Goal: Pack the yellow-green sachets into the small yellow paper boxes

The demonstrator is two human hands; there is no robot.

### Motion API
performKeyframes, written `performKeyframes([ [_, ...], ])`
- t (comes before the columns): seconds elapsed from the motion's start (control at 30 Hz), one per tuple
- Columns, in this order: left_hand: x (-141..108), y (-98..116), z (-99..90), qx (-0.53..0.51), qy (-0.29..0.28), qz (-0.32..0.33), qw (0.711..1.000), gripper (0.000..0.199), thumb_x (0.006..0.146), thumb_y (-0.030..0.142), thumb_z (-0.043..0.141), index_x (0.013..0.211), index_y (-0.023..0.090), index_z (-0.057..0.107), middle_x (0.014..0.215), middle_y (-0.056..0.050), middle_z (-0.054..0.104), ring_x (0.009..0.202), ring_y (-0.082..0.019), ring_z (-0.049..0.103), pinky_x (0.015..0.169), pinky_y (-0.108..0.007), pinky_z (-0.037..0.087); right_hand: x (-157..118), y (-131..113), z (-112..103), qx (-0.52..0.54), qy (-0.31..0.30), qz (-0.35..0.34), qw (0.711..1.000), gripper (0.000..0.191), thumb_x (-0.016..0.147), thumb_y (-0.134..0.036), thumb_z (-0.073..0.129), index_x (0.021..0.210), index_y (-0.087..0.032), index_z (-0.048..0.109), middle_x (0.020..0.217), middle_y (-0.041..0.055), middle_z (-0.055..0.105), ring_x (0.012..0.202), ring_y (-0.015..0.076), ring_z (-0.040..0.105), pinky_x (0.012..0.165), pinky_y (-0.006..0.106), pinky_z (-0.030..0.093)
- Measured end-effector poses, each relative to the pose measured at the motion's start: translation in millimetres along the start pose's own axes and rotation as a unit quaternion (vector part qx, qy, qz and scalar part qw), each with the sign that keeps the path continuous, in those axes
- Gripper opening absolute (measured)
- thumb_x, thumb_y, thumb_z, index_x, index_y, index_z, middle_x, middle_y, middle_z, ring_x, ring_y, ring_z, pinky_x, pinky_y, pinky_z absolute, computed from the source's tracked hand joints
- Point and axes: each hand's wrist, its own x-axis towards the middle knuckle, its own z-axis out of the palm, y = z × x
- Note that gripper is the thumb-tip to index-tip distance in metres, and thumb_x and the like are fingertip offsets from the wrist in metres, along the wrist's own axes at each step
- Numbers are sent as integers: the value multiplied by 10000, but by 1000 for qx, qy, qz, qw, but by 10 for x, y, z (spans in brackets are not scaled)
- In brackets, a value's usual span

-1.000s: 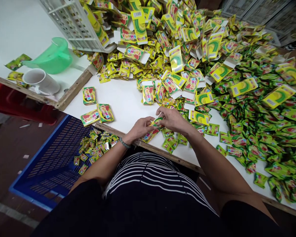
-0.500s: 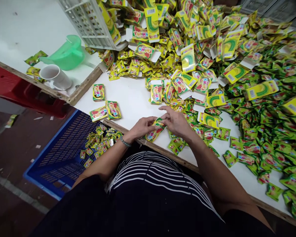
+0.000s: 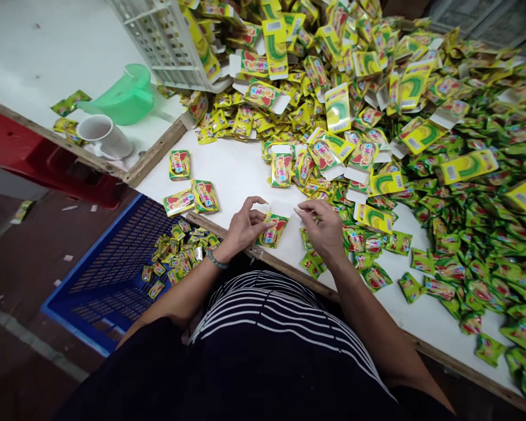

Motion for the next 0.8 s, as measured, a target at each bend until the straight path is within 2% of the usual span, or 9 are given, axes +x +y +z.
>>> performKeyframes([
  [0.07, -36, -3, 6, -8, 7, 12, 1000, 596, 687, 415, 780, 1146, 223, 450, 790, 27, 626, 674, -102, 594, 652, -212, 450, -78, 79, 15, 16, 24, 16, 999, 211, 861, -370, 574, 944, -230, 708, 1013, 96, 689, 983, 242, 633, 840, 400, 522],
  [0.27, -36, -49, -10, 71, -8, 62, 996, 375, 736, 419, 736, 985, 170, 606, 749, 12, 600, 679, -105, 557, 659, -229, 442, -206, 162, 116, 75, -27, 41, 996, 252, 856, -437, 592, 963, -234, 698, 1026, 84, 686, 916, 210, 638, 774, 362, 542],
  [0.37, -4, -75, -9, 66, -32, 55, 996, 357, 735, 419, 736, 959, 165, 626, 743, 11, 604, 666, -104, 547, 635, -226, 430, -186, 141, 88, 77, -46, 27, 996, 234, 855, -443, 593, 891, -225, 672, 945, 76, 686, 858, 203, 628, 750, 347, 532],
  [0.47, 21, -92, 11, 48, -59, 49, 996, 361, 733, 404, 735, 983, 167, 627, 742, 18, 613, 657, -98, 545, 624, -220, 417, -142, 139, 28, 69, -93, 6, 993, 252, 868, -444, 563, 780, -221, 640, 842, 59, 679, 810, 197, 617, 745, 338, 518],
  [0.53, 30, -94, 28, 41, -71, 49, 995, 342, 739, 392, 728, 975, 167, 625, 731, 23, 615, 642, -91, 539, 616, -214, 405, -107, 152, -7, 70, -119, 28, 990, 254, 855, -464, 575, 839, -222, 651, 804, 42, 680, 751, 189, 616, 732, 337, 519],
  [0.6, 32, -88, 40, 36, -76, 44, 996, 341, 738, 387, 730, 969, 167, 612, 720, 27, 616, 630, -86, 539, 608, -209, 397, -74, 159, -29, 72, -123, 58, 988, 316, 829, -470, 610, 1014, -221, 664, 853, 43, 706, 734, 191, 632, 732, 344, 529],
  [0.67, 32, -79, 47, 12, -71, 29, 997, 400, 712, 392, 757, 988, 177, 563, 713, 37, 619, 621, -85, 551, 600, -203, 399, -48, 144, -41, 54, -123, 60, 989, 380, 826, -448, 620, 1129, -223, 666, 976, 66, 737, 813, 212, 669, 801, 371, 535],
  [0.73, 32, -76, 48, -26, -61, 7, 998, 506, 662, 391, 800, 1009, 197, 487, 720, 45, 633, 624, -90, 580, 603, -199, 414, -32, 107, -48, 25, -135, 35, 990, 320, 864, -425, 574, 1082, -238, 715, 1073, 72, 743, 941, 236, 683, 900, 400, 515],
  [0.8, 35, -80, 44, -56, -56, -11, 997, 585, 616, 379, 835, 1003, 212, 429, 737, 45, 653, 641, -100, 612, 619, -201, 437, -23, 63, -54, 11, -149, 16, 989, 290, 899, -410, 526, 989, -259, 756, 1070, 52, 753, 1001, 243, 680, 941, 417, 497],
])
